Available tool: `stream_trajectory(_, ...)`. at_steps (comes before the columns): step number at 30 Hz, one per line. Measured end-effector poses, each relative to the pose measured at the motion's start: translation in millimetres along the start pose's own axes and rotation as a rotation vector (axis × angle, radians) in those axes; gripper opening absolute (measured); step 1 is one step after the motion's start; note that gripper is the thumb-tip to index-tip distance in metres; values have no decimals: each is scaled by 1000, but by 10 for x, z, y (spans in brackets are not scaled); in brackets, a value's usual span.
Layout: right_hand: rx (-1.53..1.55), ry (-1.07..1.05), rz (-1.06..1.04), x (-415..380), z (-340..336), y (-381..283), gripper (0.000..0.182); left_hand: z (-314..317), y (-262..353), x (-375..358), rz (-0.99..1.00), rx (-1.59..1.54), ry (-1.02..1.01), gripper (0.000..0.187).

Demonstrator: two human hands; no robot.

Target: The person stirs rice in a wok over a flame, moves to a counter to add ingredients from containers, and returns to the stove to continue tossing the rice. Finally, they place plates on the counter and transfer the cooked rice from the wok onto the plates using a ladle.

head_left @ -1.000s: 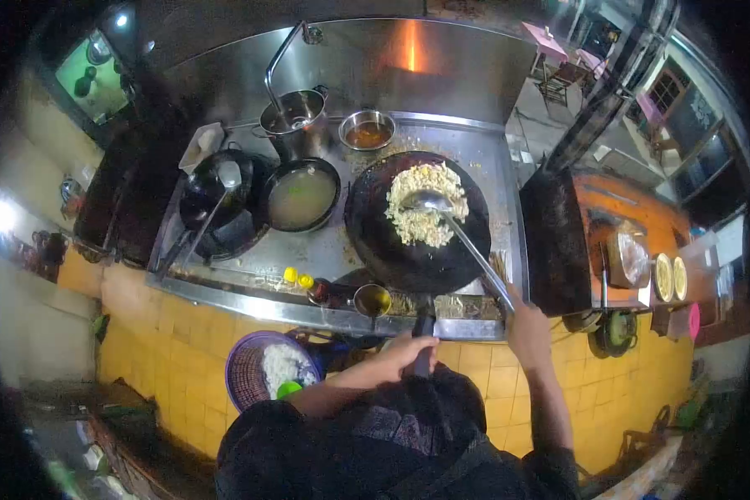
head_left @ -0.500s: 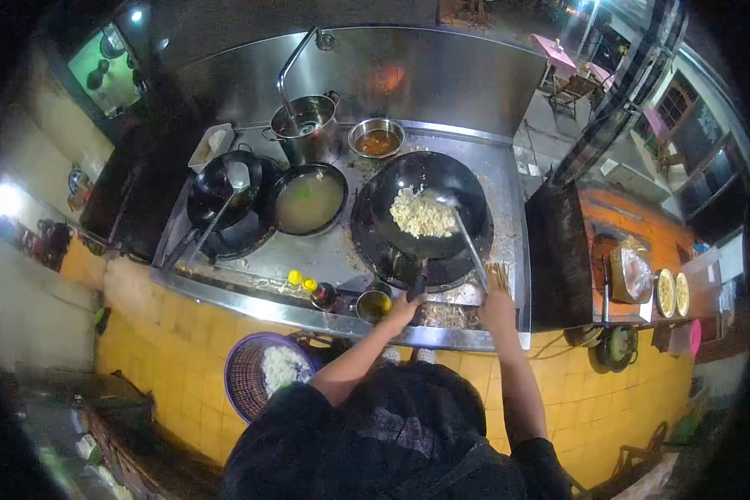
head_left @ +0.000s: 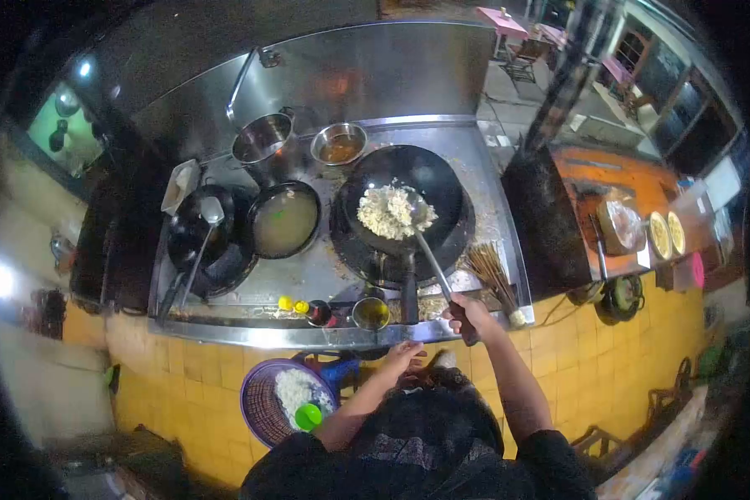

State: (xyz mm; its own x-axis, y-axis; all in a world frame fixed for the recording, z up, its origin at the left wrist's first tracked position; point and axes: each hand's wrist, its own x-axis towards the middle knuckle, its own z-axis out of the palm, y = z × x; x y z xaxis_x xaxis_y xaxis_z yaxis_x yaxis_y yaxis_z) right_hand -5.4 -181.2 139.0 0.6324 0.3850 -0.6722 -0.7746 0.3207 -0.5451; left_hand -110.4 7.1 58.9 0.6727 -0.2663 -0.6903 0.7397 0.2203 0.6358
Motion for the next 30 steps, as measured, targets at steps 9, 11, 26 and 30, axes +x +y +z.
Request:
stream_trajectory(9, -482, 165, -352, -867, -361, 716, 61, 1008, 77, 19, 233, 8, -125, 25)
stream_trajectory(11, -461, 256, -546, -1247, -549, 1040, 66, 1353, -103, 10, 249, 41, -14, 24)
stream_trajectory(26, 162, 1837, -662, -4613, -2769, 4220, 36, 4011, -2072, -777, -22, 968, -939, 16)
stream_trajectory(30, 269, 2357, -361, -5437, -2653, 5311, 33, 4332, -2513, -1035, -187, 1284, -1066, 20)
